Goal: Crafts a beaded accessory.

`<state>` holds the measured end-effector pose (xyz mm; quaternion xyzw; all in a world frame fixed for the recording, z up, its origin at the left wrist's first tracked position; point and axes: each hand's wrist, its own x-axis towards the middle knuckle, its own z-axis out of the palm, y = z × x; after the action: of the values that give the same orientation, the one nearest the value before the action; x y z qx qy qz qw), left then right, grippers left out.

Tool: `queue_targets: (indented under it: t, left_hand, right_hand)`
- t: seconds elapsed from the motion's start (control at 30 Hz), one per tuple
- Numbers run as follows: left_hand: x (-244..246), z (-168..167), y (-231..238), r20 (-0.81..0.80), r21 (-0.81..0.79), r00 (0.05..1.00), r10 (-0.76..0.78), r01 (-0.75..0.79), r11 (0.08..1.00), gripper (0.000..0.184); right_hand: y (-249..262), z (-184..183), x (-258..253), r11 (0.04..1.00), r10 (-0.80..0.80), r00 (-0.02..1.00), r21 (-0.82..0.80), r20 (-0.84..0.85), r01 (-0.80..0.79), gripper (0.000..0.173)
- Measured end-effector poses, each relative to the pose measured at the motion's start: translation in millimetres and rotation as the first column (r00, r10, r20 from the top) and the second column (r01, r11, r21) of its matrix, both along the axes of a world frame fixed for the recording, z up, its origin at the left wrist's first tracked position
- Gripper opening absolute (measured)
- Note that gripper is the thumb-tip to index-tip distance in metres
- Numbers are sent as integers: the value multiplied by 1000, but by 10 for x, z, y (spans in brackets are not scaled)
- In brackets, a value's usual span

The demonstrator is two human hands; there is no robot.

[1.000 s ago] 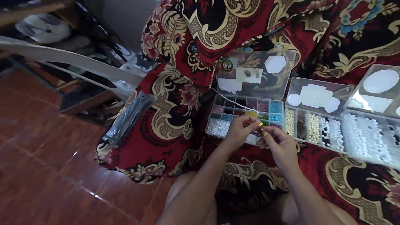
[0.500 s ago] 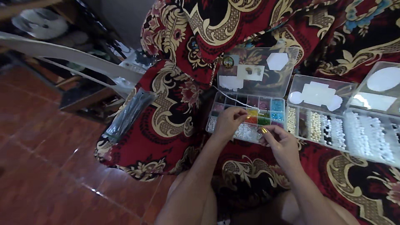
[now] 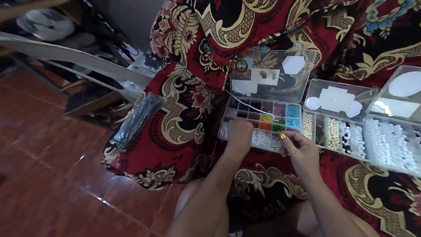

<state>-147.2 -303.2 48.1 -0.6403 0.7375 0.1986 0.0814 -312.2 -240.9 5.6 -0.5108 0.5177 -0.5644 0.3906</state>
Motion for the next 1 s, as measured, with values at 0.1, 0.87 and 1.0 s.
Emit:
queue_targets:
  t: [0.1,0.87,1.0]
  left_hand:
    - [-20,-4,-6,27,27,1000,5,-6,1000,24]
    - [11,-92,62,-768,640,-19,641,23,768,12]
    - [-2,-178,69,-693,709,-64,718,117,695,16]
  right_hand:
    - [1,5,-8,1000,-2,1000,-3,23,3,14]
    - [42,17,44,999,20,1000,-25,21,-20,13]
    - [43,8,51,999,10,1000,-43,24,-9,12]
